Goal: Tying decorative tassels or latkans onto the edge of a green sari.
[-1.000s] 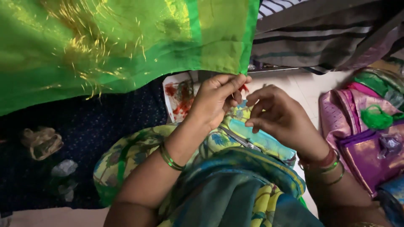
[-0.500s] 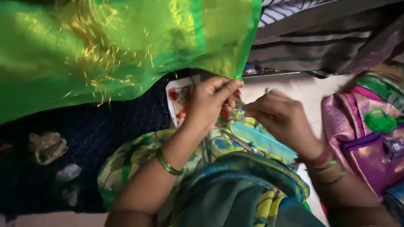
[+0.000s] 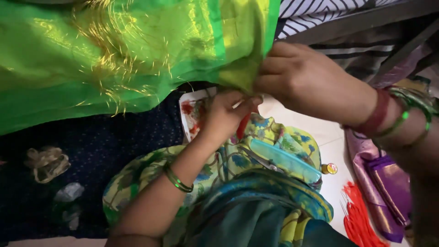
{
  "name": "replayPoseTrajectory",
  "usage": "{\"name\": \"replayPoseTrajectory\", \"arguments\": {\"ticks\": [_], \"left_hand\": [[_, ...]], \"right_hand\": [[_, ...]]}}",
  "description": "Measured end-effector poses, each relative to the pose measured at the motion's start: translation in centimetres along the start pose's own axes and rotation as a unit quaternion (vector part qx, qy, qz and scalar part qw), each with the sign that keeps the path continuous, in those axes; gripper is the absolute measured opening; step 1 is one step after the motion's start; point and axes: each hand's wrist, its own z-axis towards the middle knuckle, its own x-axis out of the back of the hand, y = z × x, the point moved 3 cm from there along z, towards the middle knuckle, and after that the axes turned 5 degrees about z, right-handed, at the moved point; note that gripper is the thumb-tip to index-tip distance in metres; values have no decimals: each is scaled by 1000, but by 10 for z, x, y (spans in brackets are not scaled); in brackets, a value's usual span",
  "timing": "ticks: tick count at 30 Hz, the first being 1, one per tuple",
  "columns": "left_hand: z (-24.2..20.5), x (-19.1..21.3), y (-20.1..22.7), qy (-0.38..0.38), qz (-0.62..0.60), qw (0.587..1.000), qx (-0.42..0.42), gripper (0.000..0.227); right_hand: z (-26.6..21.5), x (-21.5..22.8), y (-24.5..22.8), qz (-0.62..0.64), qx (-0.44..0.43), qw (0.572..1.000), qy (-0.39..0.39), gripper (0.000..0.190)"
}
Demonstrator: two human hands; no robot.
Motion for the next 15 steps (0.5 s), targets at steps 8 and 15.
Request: {"name": "replayPoseTrajectory", "arguments": {"ticks": [8,15], "left_hand": [[-13,-13,-21,121,14,984,-129,16],[-27,7,36,229,152,953,-129,15]], "right_hand": [[35,-23,8,36,8,994,-98,13],[32,-37,10,-71,-62,991,-99,10]]}}
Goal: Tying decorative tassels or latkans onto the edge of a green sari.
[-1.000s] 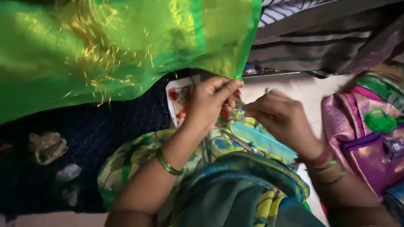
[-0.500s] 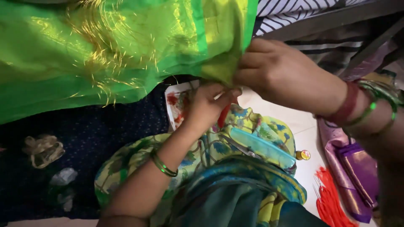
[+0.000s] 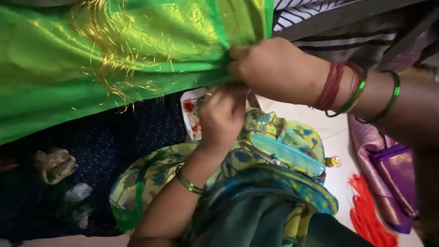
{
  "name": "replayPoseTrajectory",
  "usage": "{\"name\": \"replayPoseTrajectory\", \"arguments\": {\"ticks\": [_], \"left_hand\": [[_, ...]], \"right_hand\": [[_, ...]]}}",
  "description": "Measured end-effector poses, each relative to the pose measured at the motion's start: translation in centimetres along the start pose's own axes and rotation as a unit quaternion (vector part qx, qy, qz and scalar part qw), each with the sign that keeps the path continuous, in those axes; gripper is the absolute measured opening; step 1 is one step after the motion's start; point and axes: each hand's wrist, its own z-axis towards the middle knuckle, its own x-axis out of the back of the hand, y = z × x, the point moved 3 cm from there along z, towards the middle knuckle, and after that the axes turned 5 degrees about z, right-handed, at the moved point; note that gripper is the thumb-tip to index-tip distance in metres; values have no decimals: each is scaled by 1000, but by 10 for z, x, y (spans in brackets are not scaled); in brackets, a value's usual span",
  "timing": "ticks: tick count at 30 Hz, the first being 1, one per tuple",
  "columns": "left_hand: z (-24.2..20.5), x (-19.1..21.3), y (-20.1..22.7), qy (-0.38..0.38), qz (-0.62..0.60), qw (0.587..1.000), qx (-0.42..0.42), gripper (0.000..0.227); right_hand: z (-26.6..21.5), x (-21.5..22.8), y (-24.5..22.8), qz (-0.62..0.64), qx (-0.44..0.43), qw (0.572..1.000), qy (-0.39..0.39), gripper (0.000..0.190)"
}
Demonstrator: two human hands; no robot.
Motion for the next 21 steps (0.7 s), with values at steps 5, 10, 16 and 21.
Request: {"name": "replayPoseTrajectory", "arguments": {"ticks": [5,10,16,21], "left_hand": [[-1,-6,40,55,214,922,-319,17],[-15,-47,-40,-105,-206,963,141,7],[-29,-65,-75,-117,-422,860,263,5],[-27,-51,-67,-92,-385,897,197,6]], "right_hand": [[-19,14,-3,46,0,999,9,13],[-77,0,11,227,-224,933,168,12],[-92,-67,1,645,-242,704,173,26],[-104,-74,11,570,-232,765,191,16]]}}
